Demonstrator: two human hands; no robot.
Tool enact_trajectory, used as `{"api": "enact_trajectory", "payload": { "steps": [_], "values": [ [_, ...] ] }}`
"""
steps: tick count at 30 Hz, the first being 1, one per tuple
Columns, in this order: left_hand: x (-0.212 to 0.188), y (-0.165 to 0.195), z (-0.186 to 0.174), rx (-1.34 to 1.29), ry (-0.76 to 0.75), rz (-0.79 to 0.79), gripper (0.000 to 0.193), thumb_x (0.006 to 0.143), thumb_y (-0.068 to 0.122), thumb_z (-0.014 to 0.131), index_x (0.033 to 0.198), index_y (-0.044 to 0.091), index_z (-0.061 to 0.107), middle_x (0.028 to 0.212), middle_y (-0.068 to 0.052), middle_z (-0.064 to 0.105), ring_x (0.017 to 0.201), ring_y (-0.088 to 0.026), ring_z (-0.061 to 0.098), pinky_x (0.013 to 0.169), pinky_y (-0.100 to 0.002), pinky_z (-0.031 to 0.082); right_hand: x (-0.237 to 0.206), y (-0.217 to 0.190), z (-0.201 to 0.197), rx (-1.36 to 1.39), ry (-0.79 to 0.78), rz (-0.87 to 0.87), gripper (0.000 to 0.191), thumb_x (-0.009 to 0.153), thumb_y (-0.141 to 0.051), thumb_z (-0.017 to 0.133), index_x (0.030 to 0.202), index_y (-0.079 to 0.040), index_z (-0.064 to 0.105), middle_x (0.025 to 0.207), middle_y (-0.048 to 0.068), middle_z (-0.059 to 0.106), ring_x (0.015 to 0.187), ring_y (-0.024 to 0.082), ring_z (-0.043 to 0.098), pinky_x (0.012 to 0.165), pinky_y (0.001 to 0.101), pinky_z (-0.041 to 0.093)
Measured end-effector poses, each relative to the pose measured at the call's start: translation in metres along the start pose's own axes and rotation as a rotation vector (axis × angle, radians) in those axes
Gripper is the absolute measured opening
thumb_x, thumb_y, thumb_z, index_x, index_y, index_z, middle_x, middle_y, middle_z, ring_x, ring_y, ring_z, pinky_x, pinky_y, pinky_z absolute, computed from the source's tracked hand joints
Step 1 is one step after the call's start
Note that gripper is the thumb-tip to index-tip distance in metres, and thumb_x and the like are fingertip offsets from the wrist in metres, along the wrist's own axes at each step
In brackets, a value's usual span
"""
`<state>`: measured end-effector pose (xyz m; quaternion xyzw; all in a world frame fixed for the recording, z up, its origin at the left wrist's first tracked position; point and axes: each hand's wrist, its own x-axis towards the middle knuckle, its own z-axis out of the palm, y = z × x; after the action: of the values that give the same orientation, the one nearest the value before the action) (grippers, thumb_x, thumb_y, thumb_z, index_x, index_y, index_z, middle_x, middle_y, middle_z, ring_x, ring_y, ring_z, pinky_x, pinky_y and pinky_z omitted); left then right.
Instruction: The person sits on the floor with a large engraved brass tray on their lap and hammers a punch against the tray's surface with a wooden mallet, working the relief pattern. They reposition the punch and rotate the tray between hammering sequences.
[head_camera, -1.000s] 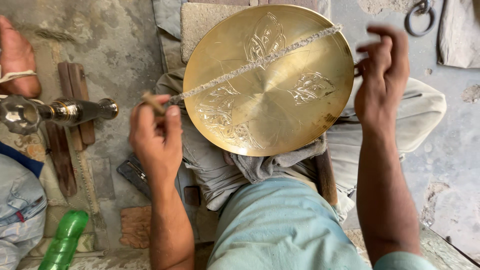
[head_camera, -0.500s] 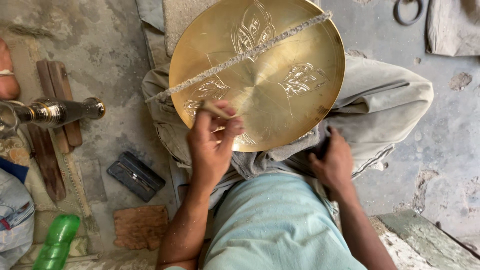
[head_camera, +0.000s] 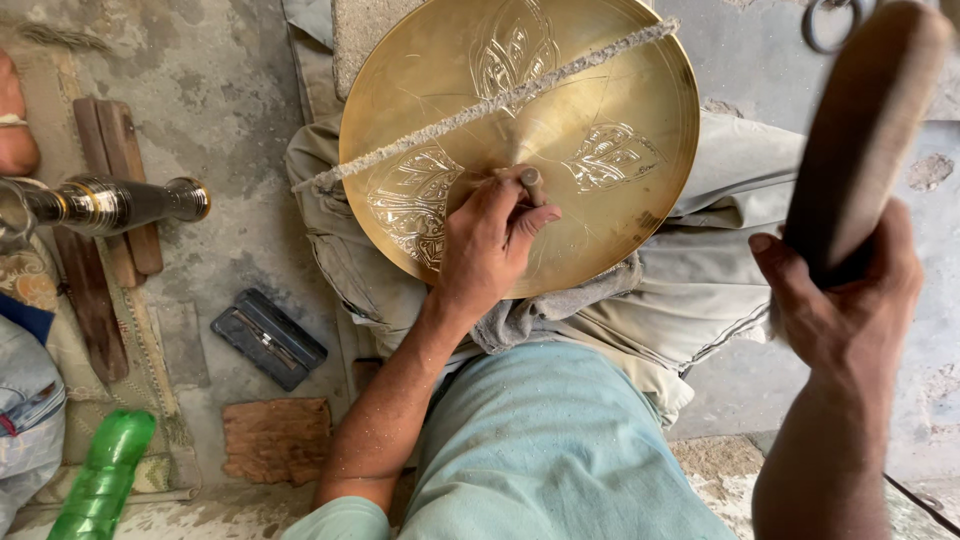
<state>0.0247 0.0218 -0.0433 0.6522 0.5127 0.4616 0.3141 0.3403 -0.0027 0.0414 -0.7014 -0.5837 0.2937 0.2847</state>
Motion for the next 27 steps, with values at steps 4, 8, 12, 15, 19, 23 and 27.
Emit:
{"api": "enact_trajectory", "payload": {
  "steps": [4, 8, 12, 15, 19, 23, 27],
  "values": [
    [0.001, -0.002, -0.004, 0.059, 0.015, 0.085, 0.039, 0.100, 0.027, 0.076, 0.130, 0.007, 0.061, 0.105, -0.003, 0.071, 0.094, -0.022, 0.070, 0.089, -0.039, 0.057, 0.023, -0.024, 0.007, -0.016, 0.023, -0.315, 0.047, 0.097, -0.011, 0.077, 0.133, 0.004, 0.051, 0.113, 0.017, 0.064, 0.102, 0.023, 0.065, 0.091, 0.0376, 0.056],
    [0.000, 0.001, -0.002, 0.075, -0.012, 0.032, 0.037, 0.099, 0.026, 0.076, 0.128, 0.007, 0.062, 0.111, -0.007, 0.071, 0.094, -0.023, 0.071, 0.086, -0.037, 0.058, 0.042, -0.052, 0.009, -0.442, 0.002, -0.435, 0.037, 0.097, -0.002, 0.076, 0.128, 0.003, 0.056, 0.107, 0.017, 0.068, 0.091, 0.026, 0.069, 0.080, 0.0393, 0.057],
    [-0.003, 0.002, 0.000, 0.103, -0.005, 0.042, 0.035, 0.102, 0.026, 0.074, 0.129, 0.007, 0.061, 0.116, -0.008, 0.071, 0.098, -0.025, 0.071, 0.086, -0.037, 0.060, 0.049, -0.076, 0.007, -0.296, -0.061, -0.436, 0.036, 0.106, -0.004, 0.076, 0.134, 0.002, 0.055, 0.117, 0.018, 0.066, 0.096, 0.025, 0.071, 0.080, 0.0363, 0.059],
    [-0.004, 0.001, 0.001, 0.097, -0.011, 0.015, 0.034, 0.103, 0.027, 0.072, 0.129, 0.007, 0.061, 0.117, -0.008, 0.071, 0.099, -0.025, 0.072, 0.084, -0.037, 0.061, 0.052, -0.095, 0.005, -0.238, -0.134, -0.518, 0.039, 0.101, -0.001, 0.075, 0.131, 0.003, 0.051, 0.118, 0.016, 0.068, 0.102, 0.026, 0.072, 0.091, 0.0374, 0.060],
    [-0.006, 0.000, 0.002, 0.134, -0.020, -0.012, 0.034, 0.103, 0.030, 0.072, 0.126, 0.008, 0.061, 0.107, -0.006, 0.070, 0.096, -0.024, 0.072, 0.081, -0.037, 0.061, 0.061, -0.116, 0.003, -0.899, -0.079, -0.752, 0.054, 0.085, 0.004, 0.079, 0.135, 0.000, 0.059, 0.107, 0.016, 0.067, 0.091, 0.030, 0.069, 0.086, 0.0419, 0.060],
    [-0.007, 0.000, 0.000, 0.177, -0.036, -0.006, 0.035, 0.103, 0.031, 0.072, 0.125, 0.007, 0.060, 0.106, -0.007, 0.070, 0.098, -0.026, 0.072, 0.082, -0.039, 0.060, 0.058, -0.127, 0.005, -0.504, -0.142, -0.509, 0.053, 0.089, 0.001, 0.072, 0.138, -0.002, 0.054, 0.118, 0.018, 0.064, 0.103, 0.031, 0.066, 0.088, 0.0435, 0.056],
    [-0.006, 0.002, -0.002, 0.182, -0.056, -0.002, 0.033, 0.103, 0.031, 0.072, 0.123, 0.007, 0.061, 0.110, -0.008, 0.070, 0.099, -0.029, 0.071, 0.084, -0.041, 0.059, 0.056, -0.125, 0.004, -1.053, -0.172, -0.709, 0.054, 0.087, 0.005, 0.079, 0.138, -0.006, 0.063, 0.115, 0.016, 0.067, 0.102, 0.032, 0.065, 0.090, 0.0432, 0.057]
  ]
}}
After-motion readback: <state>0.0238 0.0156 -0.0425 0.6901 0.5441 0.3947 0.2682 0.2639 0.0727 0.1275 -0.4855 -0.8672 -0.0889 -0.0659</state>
